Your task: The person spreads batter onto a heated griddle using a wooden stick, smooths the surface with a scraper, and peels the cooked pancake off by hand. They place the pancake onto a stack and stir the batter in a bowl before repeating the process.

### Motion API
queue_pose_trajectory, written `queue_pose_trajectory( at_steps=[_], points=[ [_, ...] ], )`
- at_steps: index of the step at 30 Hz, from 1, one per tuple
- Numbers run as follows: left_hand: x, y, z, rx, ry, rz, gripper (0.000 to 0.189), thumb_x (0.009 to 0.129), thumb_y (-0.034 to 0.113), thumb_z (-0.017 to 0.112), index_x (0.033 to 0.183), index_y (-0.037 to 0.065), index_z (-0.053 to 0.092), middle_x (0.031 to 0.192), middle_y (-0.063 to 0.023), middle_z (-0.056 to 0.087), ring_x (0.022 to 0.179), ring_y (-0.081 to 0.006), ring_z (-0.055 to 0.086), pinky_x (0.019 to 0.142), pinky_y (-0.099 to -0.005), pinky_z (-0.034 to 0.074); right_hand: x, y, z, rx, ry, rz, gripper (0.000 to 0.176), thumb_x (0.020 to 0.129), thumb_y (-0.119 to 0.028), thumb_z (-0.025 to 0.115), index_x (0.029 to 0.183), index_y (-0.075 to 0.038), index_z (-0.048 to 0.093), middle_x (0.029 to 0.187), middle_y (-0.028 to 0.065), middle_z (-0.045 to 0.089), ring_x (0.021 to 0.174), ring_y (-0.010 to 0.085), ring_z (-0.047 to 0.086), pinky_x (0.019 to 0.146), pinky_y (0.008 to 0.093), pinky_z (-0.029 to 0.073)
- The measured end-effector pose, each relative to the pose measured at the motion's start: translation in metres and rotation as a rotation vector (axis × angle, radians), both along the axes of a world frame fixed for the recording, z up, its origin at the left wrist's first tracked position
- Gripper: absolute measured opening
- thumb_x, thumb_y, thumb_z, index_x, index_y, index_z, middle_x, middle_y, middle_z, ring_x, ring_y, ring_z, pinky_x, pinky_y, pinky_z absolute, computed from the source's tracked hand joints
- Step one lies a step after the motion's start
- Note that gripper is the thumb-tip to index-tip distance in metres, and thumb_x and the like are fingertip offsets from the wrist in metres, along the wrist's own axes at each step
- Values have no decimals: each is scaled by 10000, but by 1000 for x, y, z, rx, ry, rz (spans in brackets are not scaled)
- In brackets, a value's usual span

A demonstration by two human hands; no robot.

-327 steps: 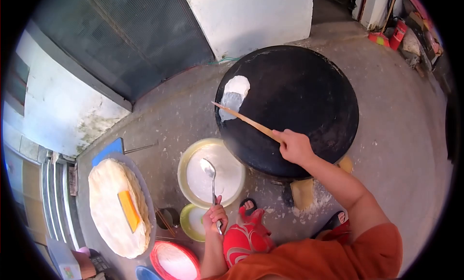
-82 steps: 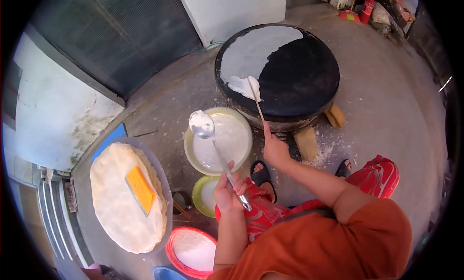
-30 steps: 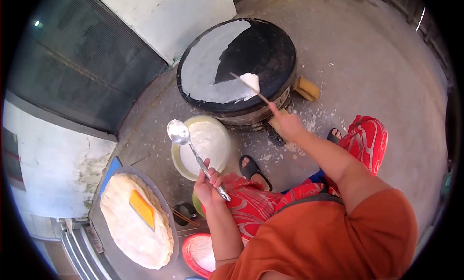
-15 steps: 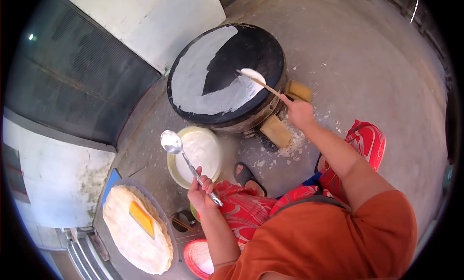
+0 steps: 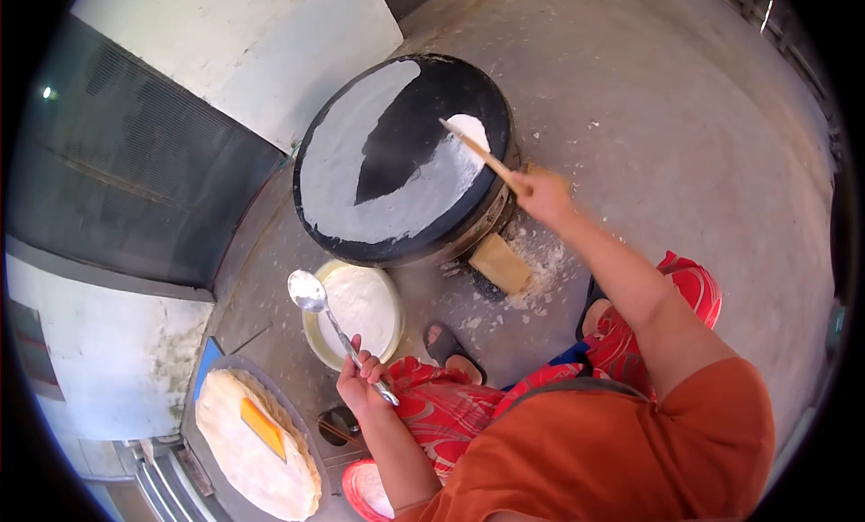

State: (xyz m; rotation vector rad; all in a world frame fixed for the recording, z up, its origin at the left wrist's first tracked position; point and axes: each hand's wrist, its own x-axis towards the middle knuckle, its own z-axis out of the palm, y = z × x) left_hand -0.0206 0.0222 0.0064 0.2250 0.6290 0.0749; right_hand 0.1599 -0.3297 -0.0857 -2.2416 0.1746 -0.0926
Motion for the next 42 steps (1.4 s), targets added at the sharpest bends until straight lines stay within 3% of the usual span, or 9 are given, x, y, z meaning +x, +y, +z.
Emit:
queue_pose_trajectory(
  at_steps=[2,4,9,15,18,26,29,35,42],
  points=[
    [1,0,-1,8,-2,0,321,895,154,318,1121,-37,442,675,-66,446,483,-109,379,392,-213,323,-27,8,1,79,48,61,399,714,-174,546,1104,-255,576,694,71,560,604,221,579,549,362,466],
    [3,-2,-2,-30,-3,17,323,894,153,321,1117,-41,452,674,-66,445,479,-110,379,388,-213,322,-53,-8,0,-426,-254,575,454,701,-155,542,1143,-261,545,695,63,554,612,225,580,544,362,468],
    [10,-13,1,57,67,52,323,893,148,327,1106,-50,469,660,-63,443,470,-108,378,382,-210,319,28,-96,-23,-732,-314,284,568,669,-125,541,1210,-282,469,712,58,541,613,256,568,544,374,464],
    [25,-21,2,35,91,75,311,897,142,334,1105,-52,461,641,-30,430,467,-86,380,378,-188,330,60,-47,19,-279,-20,251,512,687,-118,523,1174,-274,498,745,66,544,656,249,574,552,383,463],
    [29,-20,-2,44,112,92,320,896,153,325,1089,-46,484,650,-68,461,462,-114,397,372,-220,329,49,-99,-1,-478,-397,685,485,704,-121,509,1166,-269,507,752,68,548,672,251,572,568,383,465],
    [52,-36,0,59,178,129,337,914,173,311,1119,-54,453,646,-30,433,450,-78,361,365,-190,319,178,-74,9,-553,-185,238,465,718,-123,501,1140,-317,525,754,44,580,696,216,587,585,343,481],
    [56,-35,1,15,186,122,332,908,174,319,1108,-45,469,648,-46,446,461,-95,370,371,-203,317,155,-89,3,-321,-145,596,469,724,-116,491,1148,-314,517,750,48,585,713,214,590,591,344,483],
    [64,-38,-4,18,161,119,335,898,172,338,1111,-46,478,661,-71,470,484,-121,385,381,-224,310,225,-124,-2,-713,-278,379,447,709,-120,501,1102,-324,563,755,49,591,725,227,589,618,343,485],
    [69,-36,-6,-39,204,134,356,901,189,324,1126,-50,463,661,-77,467,472,-122,384,388,-235,325,240,-90,-2,-441,-274,550,500,705,-73,495,1134,-328,536,736,65,545,724,255,567,590,372,461]
  ],
)
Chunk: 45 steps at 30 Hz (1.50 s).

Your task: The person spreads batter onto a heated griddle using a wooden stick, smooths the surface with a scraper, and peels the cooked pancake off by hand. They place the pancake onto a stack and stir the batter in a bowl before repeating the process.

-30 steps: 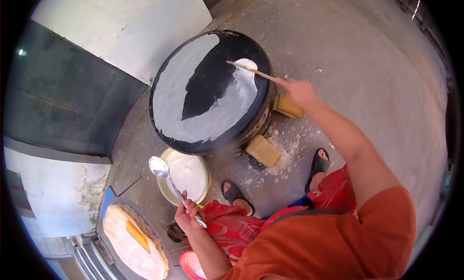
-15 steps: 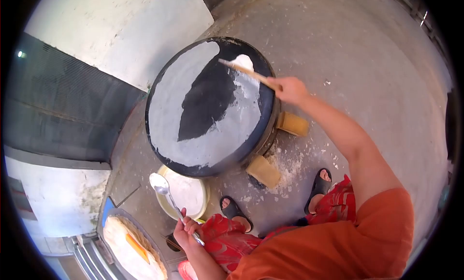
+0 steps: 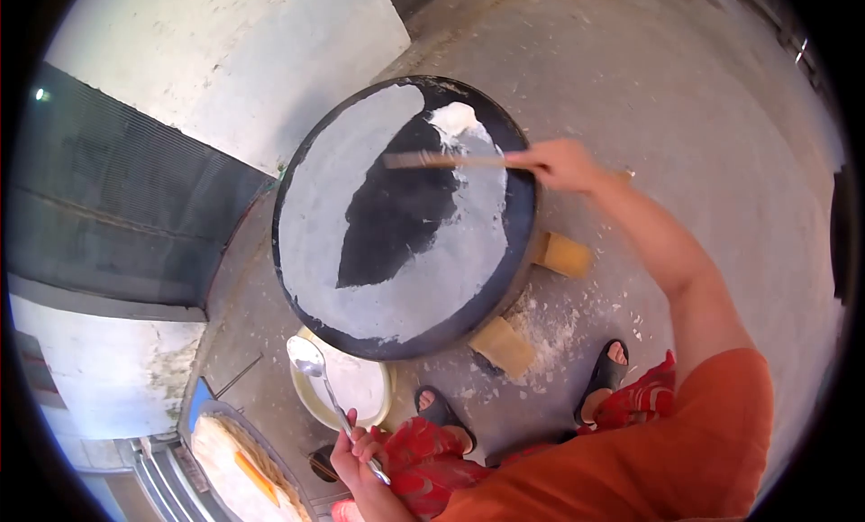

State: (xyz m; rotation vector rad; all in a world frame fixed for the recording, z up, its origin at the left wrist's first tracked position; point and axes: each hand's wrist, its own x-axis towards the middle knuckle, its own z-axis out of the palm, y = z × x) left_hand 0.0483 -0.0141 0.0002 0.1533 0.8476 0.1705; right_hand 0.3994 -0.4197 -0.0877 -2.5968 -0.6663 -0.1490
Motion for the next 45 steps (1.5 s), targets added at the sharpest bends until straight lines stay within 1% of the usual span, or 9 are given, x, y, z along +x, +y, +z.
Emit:
queue_pose_trajectory(
  at_steps=[4,11,21,25,27,30,38,40,45],
  points=[
    [3,-3,2,50,-2,7,362,901,191,320,1135,-54,450,655,-77,459,459,-128,383,387,-240,331,25,-59,-12,-211,-131,-162,517,710,-87,498,1164,-335,510,741,86,531,724,266,562,599,377,457],
    [12,-7,2,-36,-26,4,375,894,196,340,1171,-38,437,673,-79,459,479,-129,386,398,-238,332,101,86,1,-227,-57,-252,467,786,-81,428,1224,-241,433,907,146,553,871,297,570,721,396,466],
    [-2,4,6,-61,-96,-25,367,887,185,347,1161,-38,445,660,-86,442,486,-135,395,403,-241,338,12,44,8,400,255,-505,266,817,-142,404,995,-130,600,964,156,590,911,331,552,765,398,442],
    [-10,7,5,-75,-128,-39,371,891,190,339,1168,-40,430,666,-88,446,485,-136,396,404,-243,335,-6,72,12,198,138,-391,271,833,-165,404,1017,-136,600,961,142,600,892,323,563,748,387,444],
    [-17,9,6,-75,-137,-36,372,891,189,338,1171,-40,425,670,-90,450,483,-136,397,404,-244,334,-17,86,42,504,718,-502,279,841,-181,404,1040,-143,595,964,130,605,892,311,567,766,367,448],
    [-26,11,7,-73,-157,-22,371,893,187,333,1173,-40,422,675,-92,453,478,-135,394,404,-246,333,15,79,-16,447,242,-529,280,832,-200,421,1043,-139,594,959,130,607,894,300,570,774,355,450],
    [-36,16,11,-66,-163,-31,349,893,175,336,1133,-50,452,661,-73,450,473,-117,387,389,-224,328,-56,114,51,246,445,-412,266,826,-200,440,1026,-154,611,945,152,608,842,295,590,736,343,462],
    [-40,17,11,-52,-160,-35,345,884,159,347,1118,-62,473,652,-63,455,467,-106,389,377,-213,327,-64,95,43,275,270,-715,274,829,-202,429,1035,-159,605,948,148,607,863,303,585,729,356,467],
    [-46,21,8,22,-145,-45,332,882,156,358,1119,-53,460,662,-55,452,473,-104,391,378,-212,328,-71,114,-27,417,218,-554,271,841,-199,426,1045,-149,597,954,139,610,895,284,578,767,353,451]
  ],
)
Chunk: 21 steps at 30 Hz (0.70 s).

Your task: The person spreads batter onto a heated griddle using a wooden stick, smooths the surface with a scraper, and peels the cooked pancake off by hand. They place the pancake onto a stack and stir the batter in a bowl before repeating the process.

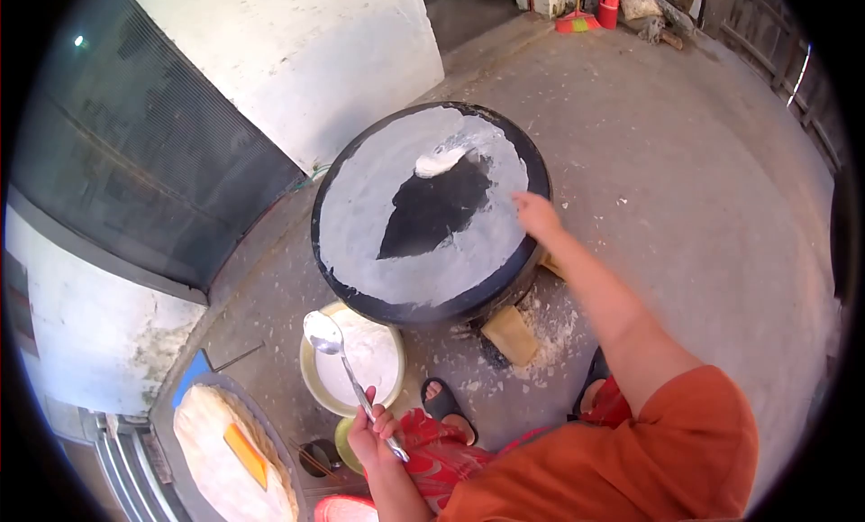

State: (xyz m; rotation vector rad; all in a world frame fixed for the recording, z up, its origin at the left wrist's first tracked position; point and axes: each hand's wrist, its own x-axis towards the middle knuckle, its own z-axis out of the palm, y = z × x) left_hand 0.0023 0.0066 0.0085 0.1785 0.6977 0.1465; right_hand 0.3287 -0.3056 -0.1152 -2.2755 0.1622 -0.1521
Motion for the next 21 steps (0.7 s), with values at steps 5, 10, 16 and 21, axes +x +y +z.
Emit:
queue_pose_trajectory(
  at_steps=[5,10,16,21],
  points=[
    [-3,6,1,-70,-19,5,318,904,184,332,1121,-20,441,665,-78,443,472,-122,378,390,-226,320,0,53,51,25,112,207,264,838,-189,449,1052,-141,595,968,130,609,895,268,580,766,342,448],
    [-8,6,0,-26,-18,-5,321,899,176,333,1117,-31,446,666,-65,440,473,-113,374,387,-221,318,14,63,31,-56,111,271,265,833,-197,467,1063,-161,594,977,127,608,891,272,581,763,334,449],
    [-9,13,-3,-47,-45,14,324,905,183,322,1123,-27,437,675,-86,446,476,-124,369,394,-228,315,-19,21,68,-58,162,143,263,833,-203,468,1060,-164,597,993,135,600,910,272,575,777,331,444],
    [-12,15,-4,-63,-66,-5,328,907,187,323,1127,-32,430,677,-83,442,482,-126,371,395,-232,312,-22,53,25,-141,-42,382,264,829,-207,476,1059,-159,595,976,122,608,902,264,580,760,326,447]
  ],
)
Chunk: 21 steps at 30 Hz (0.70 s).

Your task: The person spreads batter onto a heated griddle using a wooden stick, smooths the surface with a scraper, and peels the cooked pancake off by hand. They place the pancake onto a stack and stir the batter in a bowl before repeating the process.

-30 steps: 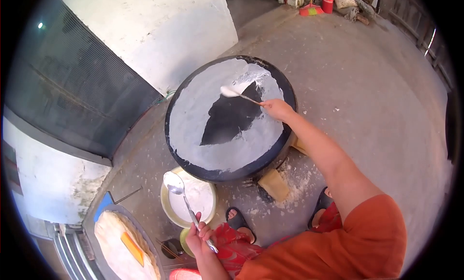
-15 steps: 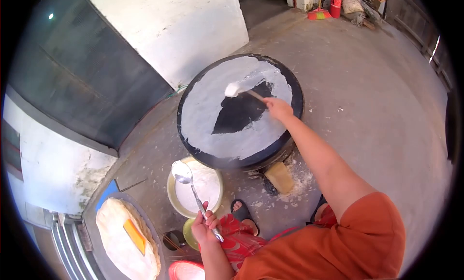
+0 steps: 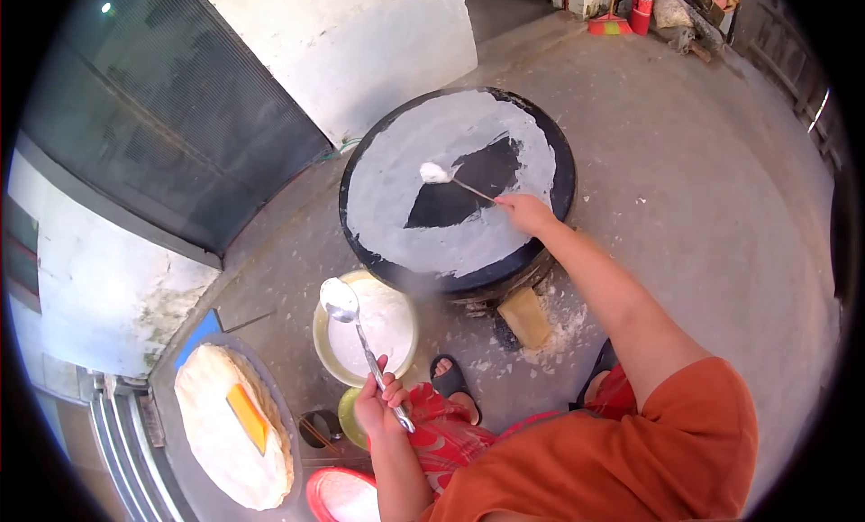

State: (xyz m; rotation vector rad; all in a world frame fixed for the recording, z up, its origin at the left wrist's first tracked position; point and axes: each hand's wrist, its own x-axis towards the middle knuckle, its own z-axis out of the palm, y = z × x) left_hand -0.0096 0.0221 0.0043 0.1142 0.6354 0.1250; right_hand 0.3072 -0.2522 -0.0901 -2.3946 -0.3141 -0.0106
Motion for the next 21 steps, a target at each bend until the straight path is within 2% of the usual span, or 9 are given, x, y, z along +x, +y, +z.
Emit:
queue_pose_trajectory(
  at_steps=[3,5,8,9,10,11,14,18,21],
  points=[
    [-1,-1,1,11,8,-7,324,905,181,328,1125,-33,433,678,-83,441,487,-130,366,401,-236,317,-8,-6,31,-75,99,119,259,831,-194,473,1054,-157,599,968,123,609,892,270,582,764,332,445],
    [-1,1,1,32,6,-11,325,906,182,329,1126,-33,434,679,-83,440,488,-131,365,403,-236,317,-7,-25,51,-34,343,86,277,819,-234,475,1072,-218,588,1038,108,588,951,269,557,806,348,440],
    [-4,-1,-4,46,5,-16,326,906,184,331,1129,-30,434,681,-82,437,493,-131,365,406,-236,316,5,-14,-6,97,155,-137,273,809,-247,486,1055,-220,601,1014,106,598,937,258,563,797,343,443],
    [-3,0,-4,49,-8,-21,327,907,186,332,1132,-28,433,681,-81,436,497,-131,367,407,-236,315,-1,-6,-5,100,160,-136,273,809,-247,486,1055,-220,601,1014,106,598,937,258,563,797,343,443],
    [-1,0,-2,52,-8,-20,327,907,186,332,1132,-28,433,681,-81,436,497,-131,367,407,-236,315,-6,8,-4,70,115,25,264,807,-213,499,1047,-188,606,982,113,608,901,253,577,781,327,446],
    [-1,0,-1,32,-14,-26,326,907,186,333,1133,-26,434,682,-80,437,500,-130,369,408,-236,314,-12,16,0,39,70,188,255,805,-179,512,1039,-157,611,949,120,617,866,249,592,764,312,449],
    [-3,-1,-3,11,-22,-36,325,908,189,334,1133,-23,436,685,-78,439,507,-128,371,410,-234,313,-21,5,40,-118,165,321,264,799,-172,515,1046,-162,607,971,120,612,871,256,590,758,307,457],
    [-7,1,-5,21,-34,-47,327,907,193,338,1133,-24,433,687,-74,435,507,-128,368,412,-230,313,-44,-17,97,-291,169,201,270,783,-181,485,1017,-191,620,957,89,608,891,250,572,734,337,469],
    [-8,0,-7,52,-27,-47,327,905,194,344,1134,-24,431,687,-73,434,507,-128,368,414,-229,314,-83,1,69,-257,-387,-89,368,717,-103,483,1065,-177,578,788,76,559,731,262,565,638,372,473]
  ],
)
